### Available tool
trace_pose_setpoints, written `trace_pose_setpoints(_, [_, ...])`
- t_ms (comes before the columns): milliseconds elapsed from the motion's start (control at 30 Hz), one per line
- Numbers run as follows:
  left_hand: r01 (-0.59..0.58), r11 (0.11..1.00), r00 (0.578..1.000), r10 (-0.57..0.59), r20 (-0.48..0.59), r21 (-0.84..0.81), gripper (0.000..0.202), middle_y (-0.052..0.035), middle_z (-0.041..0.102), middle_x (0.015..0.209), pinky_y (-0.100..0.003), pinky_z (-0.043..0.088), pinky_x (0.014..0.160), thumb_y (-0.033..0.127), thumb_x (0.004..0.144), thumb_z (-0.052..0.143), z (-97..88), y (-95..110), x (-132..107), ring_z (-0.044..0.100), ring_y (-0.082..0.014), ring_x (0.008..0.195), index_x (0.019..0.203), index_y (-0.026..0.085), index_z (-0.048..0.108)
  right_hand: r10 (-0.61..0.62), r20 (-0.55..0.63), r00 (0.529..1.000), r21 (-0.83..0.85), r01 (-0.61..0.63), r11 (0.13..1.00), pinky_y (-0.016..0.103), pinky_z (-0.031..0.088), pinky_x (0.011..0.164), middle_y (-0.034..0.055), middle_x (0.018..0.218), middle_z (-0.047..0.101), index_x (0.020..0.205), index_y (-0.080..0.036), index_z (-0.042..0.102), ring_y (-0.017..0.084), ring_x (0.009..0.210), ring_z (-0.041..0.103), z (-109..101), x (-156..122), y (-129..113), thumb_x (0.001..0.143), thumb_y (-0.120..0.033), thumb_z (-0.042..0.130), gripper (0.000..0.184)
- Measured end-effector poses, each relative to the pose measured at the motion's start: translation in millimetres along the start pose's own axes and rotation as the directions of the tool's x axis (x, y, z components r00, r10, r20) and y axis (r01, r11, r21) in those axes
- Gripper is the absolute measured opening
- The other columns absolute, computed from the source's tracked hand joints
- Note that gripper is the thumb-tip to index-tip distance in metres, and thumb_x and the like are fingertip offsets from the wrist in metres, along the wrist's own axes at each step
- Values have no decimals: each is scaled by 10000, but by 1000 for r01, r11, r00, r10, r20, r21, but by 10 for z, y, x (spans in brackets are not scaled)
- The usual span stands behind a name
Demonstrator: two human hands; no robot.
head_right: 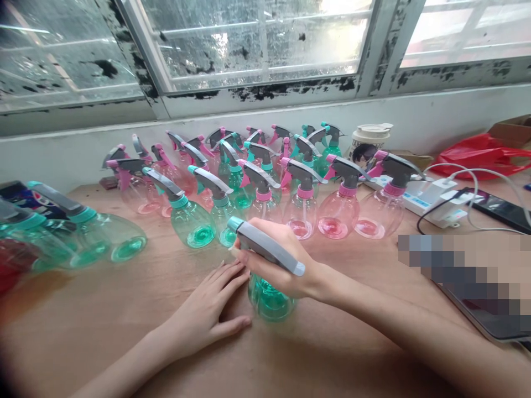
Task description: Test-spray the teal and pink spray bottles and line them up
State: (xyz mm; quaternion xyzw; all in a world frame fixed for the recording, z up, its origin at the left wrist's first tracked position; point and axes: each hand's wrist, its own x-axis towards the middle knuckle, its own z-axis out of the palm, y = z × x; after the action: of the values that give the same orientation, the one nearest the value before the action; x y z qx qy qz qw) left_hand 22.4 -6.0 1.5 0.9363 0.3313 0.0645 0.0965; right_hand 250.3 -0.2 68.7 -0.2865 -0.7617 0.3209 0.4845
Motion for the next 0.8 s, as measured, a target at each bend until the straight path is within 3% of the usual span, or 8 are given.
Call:
trace_pose_setpoints(300, [-1, 1000, 1000, 0, -6, -14, 699, -171, 351, 1541, -558, 250, 1145, 551, 910, 590, -19, 17, 2, 303, -345, 1424, 1456, 155, 408, -22, -11, 1000, -30, 22, 999, 240, 369, 525, -49, 660, 445, 695, -201, 451, 89, 563, 403, 0, 2, -55, 904, -189, 539, 227])
trace_pose_setpoints(433, [2, 1000, 1000, -2, -2, -13, 707, -176, 360, 1535, -563, 264, 1139, 538, 904, 604, -17, 15, 5, 312, -344, 1420, 1458, 149, 401, 27, 7, 1000, 17, -27, 999, 268, 450, 572, -17, 700, 544, 867, -202, 566, 129, 613, 513, 9, -5, -31, 892, -256, 565, 60])
trace_pose_setpoints(633, [8, 1000, 1000, -8, -14, -12, 715, -163, 357, 1539, -552, 261, 1145, 516, 893, 631, -8, 21, 1, 318, -346, 1417, 1469, 168, 388, 73, -29, 997, 48, -71, 996, 307, 520, 639, 36, 790, 647, 1070, -210, 610, 203, 774, 636, 40, -41, 5, 887, -288, 590, 200])
trace_pose_setpoints(800, [1, 1000, 1000, -1, -12, -6, 722, -171, 346, 1543, -552, 264, 1144, 518, 897, 627, -10, 21, -2, 312, -344, 1420, 1470, 151, 384, 26, -53, 998, 3, -26, 1000, 331, 533, 694, 13, 750, 604, 1060, -189, 600, 180, 701, 606, 38, -52, -2, 884, -268, 582, 194])
